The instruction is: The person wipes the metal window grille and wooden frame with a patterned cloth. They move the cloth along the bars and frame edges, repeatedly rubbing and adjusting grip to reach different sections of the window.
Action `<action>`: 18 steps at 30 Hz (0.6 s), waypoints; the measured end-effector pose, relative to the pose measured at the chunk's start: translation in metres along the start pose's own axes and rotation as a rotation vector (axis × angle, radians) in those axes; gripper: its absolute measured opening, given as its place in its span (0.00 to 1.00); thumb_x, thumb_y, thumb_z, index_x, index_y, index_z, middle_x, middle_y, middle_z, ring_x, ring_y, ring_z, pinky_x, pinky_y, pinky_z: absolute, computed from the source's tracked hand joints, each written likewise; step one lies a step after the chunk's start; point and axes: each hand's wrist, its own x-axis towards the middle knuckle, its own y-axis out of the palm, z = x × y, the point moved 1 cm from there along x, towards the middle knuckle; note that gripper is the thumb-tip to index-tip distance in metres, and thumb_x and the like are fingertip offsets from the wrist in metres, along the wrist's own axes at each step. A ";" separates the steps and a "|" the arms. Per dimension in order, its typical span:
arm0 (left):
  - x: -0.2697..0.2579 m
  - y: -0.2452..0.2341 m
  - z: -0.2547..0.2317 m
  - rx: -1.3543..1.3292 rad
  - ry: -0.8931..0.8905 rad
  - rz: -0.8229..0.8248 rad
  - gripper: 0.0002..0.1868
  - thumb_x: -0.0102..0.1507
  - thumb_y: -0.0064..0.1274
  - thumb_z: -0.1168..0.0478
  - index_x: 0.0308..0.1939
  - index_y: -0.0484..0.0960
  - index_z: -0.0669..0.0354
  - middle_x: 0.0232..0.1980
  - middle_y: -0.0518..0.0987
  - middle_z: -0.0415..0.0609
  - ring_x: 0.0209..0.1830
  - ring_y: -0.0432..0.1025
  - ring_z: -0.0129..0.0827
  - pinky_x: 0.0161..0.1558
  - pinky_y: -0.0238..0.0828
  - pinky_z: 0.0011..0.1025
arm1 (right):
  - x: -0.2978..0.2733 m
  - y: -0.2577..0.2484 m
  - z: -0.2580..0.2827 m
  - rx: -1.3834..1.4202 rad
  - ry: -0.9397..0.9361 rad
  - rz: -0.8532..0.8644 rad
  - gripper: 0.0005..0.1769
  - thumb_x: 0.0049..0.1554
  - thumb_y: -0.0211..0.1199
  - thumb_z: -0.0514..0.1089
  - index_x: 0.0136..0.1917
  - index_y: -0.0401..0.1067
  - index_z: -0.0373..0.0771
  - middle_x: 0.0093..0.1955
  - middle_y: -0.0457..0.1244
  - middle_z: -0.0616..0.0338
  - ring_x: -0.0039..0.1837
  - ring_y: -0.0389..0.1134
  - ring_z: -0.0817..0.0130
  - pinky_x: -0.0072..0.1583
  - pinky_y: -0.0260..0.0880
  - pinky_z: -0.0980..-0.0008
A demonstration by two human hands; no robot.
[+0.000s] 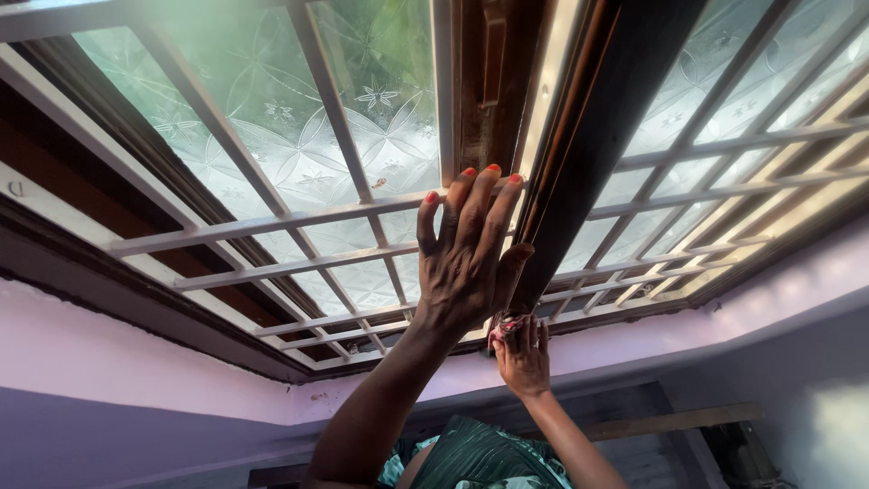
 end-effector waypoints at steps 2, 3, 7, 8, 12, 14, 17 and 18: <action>-0.001 -0.002 0.000 -0.009 0.001 0.013 0.33 0.74 0.38 0.41 0.79 0.58 0.53 0.78 0.63 0.56 0.82 0.55 0.46 0.82 0.21 0.49 | -0.025 0.005 0.003 0.007 0.026 0.126 0.36 0.61 0.55 0.57 0.77 0.56 0.42 0.77 0.48 0.32 0.79 0.47 0.35 0.76 0.44 0.35; -0.002 -0.003 0.000 -0.016 -0.001 0.023 0.34 0.74 0.38 0.42 0.79 0.58 0.54 0.79 0.63 0.56 0.83 0.54 0.46 0.82 0.21 0.49 | -0.041 0.006 0.007 -0.008 0.040 0.194 0.36 0.61 0.54 0.58 0.77 0.55 0.43 0.78 0.47 0.35 0.79 0.47 0.38 0.76 0.43 0.36; 0.000 -0.007 0.002 -0.034 0.009 0.042 0.35 0.73 0.41 0.42 0.79 0.58 0.54 0.79 0.62 0.57 0.82 0.54 0.47 0.82 0.22 0.49 | -0.066 0.013 0.021 -0.041 0.094 0.334 0.36 0.61 0.50 0.60 0.78 0.53 0.45 0.81 0.44 0.41 0.80 0.46 0.45 0.76 0.38 0.38; -0.001 -0.008 0.002 -0.030 0.010 0.042 0.35 0.74 0.41 0.42 0.80 0.58 0.54 0.79 0.63 0.56 0.83 0.55 0.46 0.82 0.23 0.49 | -0.065 0.014 0.023 -0.039 0.106 0.340 0.36 0.62 0.49 0.61 0.78 0.53 0.45 0.82 0.43 0.41 0.80 0.45 0.46 0.76 0.37 0.39; -0.001 -0.011 0.004 -0.015 0.028 0.033 0.34 0.74 0.41 0.42 0.80 0.58 0.54 0.80 0.64 0.54 0.83 0.56 0.44 0.82 0.26 0.47 | -0.042 0.002 0.030 0.042 0.150 0.179 0.36 0.64 0.48 0.61 0.79 0.55 0.41 0.83 0.43 0.39 0.82 0.44 0.43 0.78 0.37 0.39; -0.002 -0.011 0.005 -0.007 0.037 0.028 0.34 0.74 0.40 0.42 0.80 0.58 0.53 0.79 0.64 0.54 0.83 0.56 0.44 0.83 0.27 0.47 | -0.019 -0.010 0.033 0.017 0.148 0.138 0.36 0.64 0.47 0.61 0.78 0.56 0.40 0.82 0.43 0.39 0.82 0.43 0.44 0.78 0.35 0.38; -0.003 -0.007 0.006 -0.001 0.043 0.011 0.34 0.74 0.40 0.42 0.79 0.59 0.53 0.79 0.64 0.55 0.82 0.56 0.45 0.82 0.28 0.47 | 0.030 -0.036 0.031 -0.014 0.057 -0.084 0.35 0.67 0.47 0.61 0.78 0.57 0.38 0.83 0.44 0.38 0.85 0.42 0.44 0.80 0.32 0.36; -0.002 -0.005 0.007 -0.004 0.047 0.000 0.34 0.74 0.40 0.42 0.79 0.59 0.53 0.78 0.64 0.54 0.81 0.56 0.45 0.82 0.28 0.47 | 0.052 -0.045 0.029 -0.021 0.035 -0.164 0.37 0.68 0.46 0.63 0.80 0.53 0.37 0.84 0.41 0.35 0.85 0.39 0.42 0.80 0.30 0.36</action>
